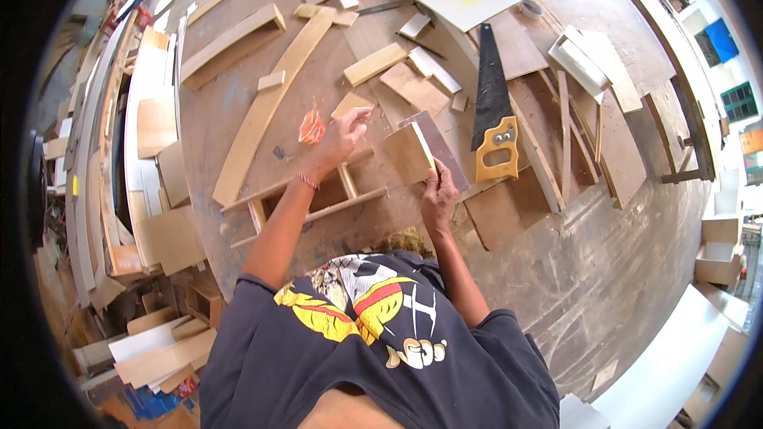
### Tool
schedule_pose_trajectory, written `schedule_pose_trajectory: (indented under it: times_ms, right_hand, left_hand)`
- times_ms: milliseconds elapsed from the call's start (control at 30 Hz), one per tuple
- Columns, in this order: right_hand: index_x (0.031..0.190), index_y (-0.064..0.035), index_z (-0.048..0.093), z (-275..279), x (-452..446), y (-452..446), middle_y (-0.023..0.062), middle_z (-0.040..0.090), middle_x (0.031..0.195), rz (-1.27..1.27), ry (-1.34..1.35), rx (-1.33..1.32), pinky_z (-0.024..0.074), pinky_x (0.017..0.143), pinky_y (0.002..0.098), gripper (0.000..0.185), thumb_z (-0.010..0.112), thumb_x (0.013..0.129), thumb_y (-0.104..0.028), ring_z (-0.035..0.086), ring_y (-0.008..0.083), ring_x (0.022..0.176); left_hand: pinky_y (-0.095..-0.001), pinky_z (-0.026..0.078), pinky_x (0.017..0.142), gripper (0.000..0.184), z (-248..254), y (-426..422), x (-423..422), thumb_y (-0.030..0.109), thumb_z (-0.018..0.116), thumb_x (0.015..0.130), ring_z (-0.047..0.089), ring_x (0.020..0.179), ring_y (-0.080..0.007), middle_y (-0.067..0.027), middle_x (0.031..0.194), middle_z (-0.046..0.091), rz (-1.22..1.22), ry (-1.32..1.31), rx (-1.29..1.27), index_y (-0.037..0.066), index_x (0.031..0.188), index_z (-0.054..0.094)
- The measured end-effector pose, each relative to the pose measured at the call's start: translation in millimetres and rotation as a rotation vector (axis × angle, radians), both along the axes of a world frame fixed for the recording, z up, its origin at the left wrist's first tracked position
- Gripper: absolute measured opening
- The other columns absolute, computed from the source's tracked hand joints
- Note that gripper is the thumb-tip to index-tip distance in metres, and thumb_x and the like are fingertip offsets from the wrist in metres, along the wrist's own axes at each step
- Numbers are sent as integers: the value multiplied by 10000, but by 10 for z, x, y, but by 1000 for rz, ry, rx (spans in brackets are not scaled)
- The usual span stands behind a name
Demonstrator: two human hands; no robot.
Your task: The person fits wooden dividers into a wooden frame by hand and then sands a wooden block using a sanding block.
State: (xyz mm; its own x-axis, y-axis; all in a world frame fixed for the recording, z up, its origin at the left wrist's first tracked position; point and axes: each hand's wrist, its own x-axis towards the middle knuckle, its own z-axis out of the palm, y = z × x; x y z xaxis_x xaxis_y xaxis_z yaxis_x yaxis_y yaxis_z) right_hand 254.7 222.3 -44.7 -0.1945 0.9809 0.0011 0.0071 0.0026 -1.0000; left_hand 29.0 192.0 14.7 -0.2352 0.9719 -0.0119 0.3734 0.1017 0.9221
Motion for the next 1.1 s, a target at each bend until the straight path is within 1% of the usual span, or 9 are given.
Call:
schedule_pose_trajectory:
  times_ms: [133,233,300,467,533,567,667,733,1100]
  right_hand:
    - [1159,-13,529,143,146,257,97,598,1071,106,342,-327,540,766,313,275,438,968,-189,619,154,893]
    - [1200,-2,481,273,146,322,113,604,1078,277,652,-482,548,766,336,329,432,969,-232,630,186,929]
    - [1206,4,468,331,131,358,119,601,1091,335,680,-546,549,769,345,342,428,969,-241,636,206,927]
    - [1212,13,483,332,143,443,123,611,1089,540,637,-635,543,771,340,384,427,970,-279,643,206,904]
    - [1217,13,511,346,141,479,104,632,1055,483,425,-492,529,745,312,408,437,968,-302,640,186,889]
    - [1220,20,524,313,151,515,118,654,1009,372,46,-219,516,712,315,431,446,964,-319,639,205,847]
    - [1263,-69,513,206,140,634,218,505,1251,368,-755,559,389,944,425,595,689,767,-347,471,351,1155]
    - [1313,-148,471,195,113,616,226,338,1389,496,-1002,579,289,1011,479,769,756,642,-394,320,392,1264]
    - [1313,-229,433,86,128,634,273,292,1327,437,-900,474,328,943,527,735,756,657,-304,315,437,1211]
  left_hand:
    - [-365,368,1024,627,162,56,371,154,618,860,448,1218,-321,-276,1322,410,206,-340,158,-85,1333,283]
    - [-339,371,1016,652,294,94,590,161,653,843,432,1234,-264,-227,1296,453,254,-488,114,-68,1340,299]
    - [-321,385,993,671,254,124,643,218,669,833,453,1194,-200,-145,1269,475,-111,-784,65,-20,1350,312]
    - [-314,430,940,517,253,77,867,254,592,879,545,1084,-195,-113,1205,540,-37,-1101,86,-16,1281,410]
    - [-342,435,947,516,184,79,827,308,534,896,545,1100,-220,-130,1217,538,-12,-1311,72,-12,1283,416]
    - [-365,449,938,513,170,94,842,324,521,890,559,1083,-238,-154,1202,547,36,-1397,183,-14,1266,437]
    - [-453,410,979,616,-113,75,755,334,552,847,528,1121,-303,-215,1209,520,169,-1553,227,-38,1303,372]
    - [-447,410,980,621,87,5,815,338,551,847,537,1109,-305,-212,1207,523,155,-1581,237,-37,1310,373]
    - [-271,442,852,555,120,-277,1205,264,639,833,544,1020,-146,-75,1136,564,290,-1014,8,-4,1276,440]
